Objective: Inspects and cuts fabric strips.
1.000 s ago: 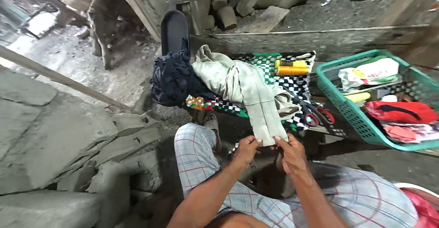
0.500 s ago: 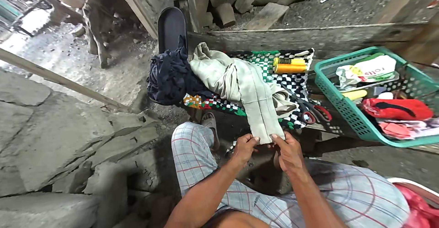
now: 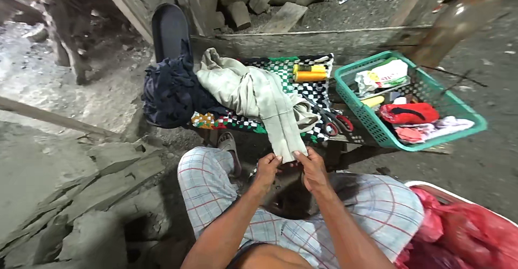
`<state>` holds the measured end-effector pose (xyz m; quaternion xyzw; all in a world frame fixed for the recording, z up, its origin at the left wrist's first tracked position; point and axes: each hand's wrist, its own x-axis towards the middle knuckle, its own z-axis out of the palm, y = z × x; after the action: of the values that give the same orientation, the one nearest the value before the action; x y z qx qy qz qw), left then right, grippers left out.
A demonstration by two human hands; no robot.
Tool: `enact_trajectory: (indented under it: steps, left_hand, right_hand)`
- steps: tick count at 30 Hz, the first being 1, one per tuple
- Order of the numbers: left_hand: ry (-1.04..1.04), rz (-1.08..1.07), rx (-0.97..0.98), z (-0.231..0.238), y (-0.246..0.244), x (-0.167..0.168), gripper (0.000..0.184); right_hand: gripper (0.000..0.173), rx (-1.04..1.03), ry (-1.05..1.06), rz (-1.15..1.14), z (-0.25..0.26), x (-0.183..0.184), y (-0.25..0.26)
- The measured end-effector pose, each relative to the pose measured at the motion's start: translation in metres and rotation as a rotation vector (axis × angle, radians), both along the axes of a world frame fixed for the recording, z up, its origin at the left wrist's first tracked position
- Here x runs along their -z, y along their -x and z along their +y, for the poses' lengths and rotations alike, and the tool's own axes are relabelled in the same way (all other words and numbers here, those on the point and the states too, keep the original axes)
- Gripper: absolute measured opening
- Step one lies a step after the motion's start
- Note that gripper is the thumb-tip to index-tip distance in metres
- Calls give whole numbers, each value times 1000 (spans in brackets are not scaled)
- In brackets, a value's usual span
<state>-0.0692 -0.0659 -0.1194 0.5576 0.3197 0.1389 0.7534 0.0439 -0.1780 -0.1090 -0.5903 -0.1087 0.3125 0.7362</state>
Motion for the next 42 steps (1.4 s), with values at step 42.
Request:
enact_trajectory:
  steps: [42]
  left_hand:
    - [-1057,-264,-52,221,-77,-151,20]
  right_hand:
    - [17,138,-348,-303,-45,-79,-157]
